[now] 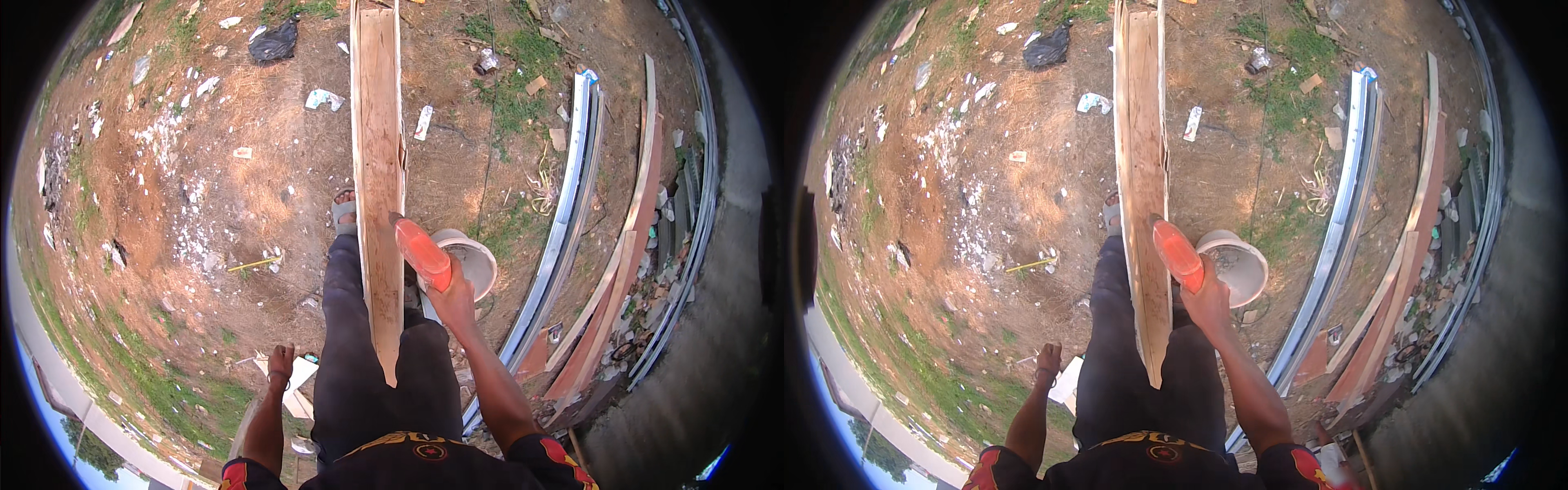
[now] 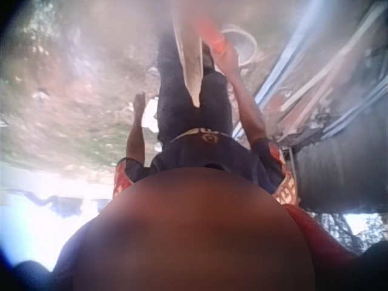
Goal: The person uses a cordless drill to drive screws into wooden planks, assembling a rectangular wooden frame. They pick up screws from a bucket, position the planks, and secure them together on the ground.
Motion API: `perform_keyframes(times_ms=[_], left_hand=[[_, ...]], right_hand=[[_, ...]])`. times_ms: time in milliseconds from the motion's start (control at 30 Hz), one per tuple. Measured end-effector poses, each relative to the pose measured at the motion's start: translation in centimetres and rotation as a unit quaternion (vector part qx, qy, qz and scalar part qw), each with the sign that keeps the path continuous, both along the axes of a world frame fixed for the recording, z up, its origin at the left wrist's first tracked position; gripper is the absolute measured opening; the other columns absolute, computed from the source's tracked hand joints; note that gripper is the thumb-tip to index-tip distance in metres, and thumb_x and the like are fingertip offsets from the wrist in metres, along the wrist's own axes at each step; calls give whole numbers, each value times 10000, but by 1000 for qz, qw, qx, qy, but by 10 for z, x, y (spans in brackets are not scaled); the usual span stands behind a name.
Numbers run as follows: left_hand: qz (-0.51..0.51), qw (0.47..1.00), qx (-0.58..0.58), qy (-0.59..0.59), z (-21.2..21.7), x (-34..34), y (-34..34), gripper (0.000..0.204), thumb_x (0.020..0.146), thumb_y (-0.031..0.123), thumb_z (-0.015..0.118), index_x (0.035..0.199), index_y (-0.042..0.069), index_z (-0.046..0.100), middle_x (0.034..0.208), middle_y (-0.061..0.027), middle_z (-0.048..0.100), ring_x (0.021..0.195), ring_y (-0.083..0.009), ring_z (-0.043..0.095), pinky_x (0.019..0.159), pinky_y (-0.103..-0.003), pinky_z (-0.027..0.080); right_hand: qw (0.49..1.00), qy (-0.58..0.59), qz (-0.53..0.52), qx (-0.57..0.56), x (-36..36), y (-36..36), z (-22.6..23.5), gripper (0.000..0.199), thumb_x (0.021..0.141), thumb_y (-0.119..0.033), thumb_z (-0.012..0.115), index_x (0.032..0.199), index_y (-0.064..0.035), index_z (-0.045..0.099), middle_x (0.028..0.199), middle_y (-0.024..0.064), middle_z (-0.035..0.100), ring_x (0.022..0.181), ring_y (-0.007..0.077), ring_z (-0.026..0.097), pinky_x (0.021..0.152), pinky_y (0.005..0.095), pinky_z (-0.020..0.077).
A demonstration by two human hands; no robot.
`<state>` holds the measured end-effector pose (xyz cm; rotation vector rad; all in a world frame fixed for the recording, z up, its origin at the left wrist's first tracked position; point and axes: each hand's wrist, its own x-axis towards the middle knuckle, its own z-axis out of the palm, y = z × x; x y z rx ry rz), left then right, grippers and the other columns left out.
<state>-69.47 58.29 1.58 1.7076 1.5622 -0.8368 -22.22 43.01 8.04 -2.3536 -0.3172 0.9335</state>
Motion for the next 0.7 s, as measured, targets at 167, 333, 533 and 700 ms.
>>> perform_keyframes(times_ms=[167,333,533,700], left_hand=[[220,966,-90,105,86,-186,-150,622,943,574,445,1070,-30,518,664,-162,624,472,-250,596,422,-367,474],[346,936,-60,17,79,-183,-212,555,943,552,474,888,5,551,631,-99,601,479,-209,600,390,-331,436],[417,901,16,-117,56,-116,-225,481,930,449,511,878,-17,618,624,-115,611,566,-185,632,507,-315,488],[406,911,-14,-73,77,-116,-297,434,927,419,536,861,-3,618,635,-74,622,565,-160,613,553,-319,487]], right_hand=[[1000,-11,25,8,-24,-123,42,642,714,-92,695,1307,-41,454,989,268,654,963,446,629,809,483,509],[997,-11,46,-54,-46,-216,84,627,711,-69,671,1300,-27,461,1001,265,656,968,443,632,816,473,508],[993,-2,100,-59,-64,-272,124,644,696,-48,650,1298,45,440,1020,288,633,996,449,618,843,450,489],[980,18,174,-98,-75,-272,142,632,692,-41,636,1291,37,448,1081,263,617,1032,410,608,886,437,469]])
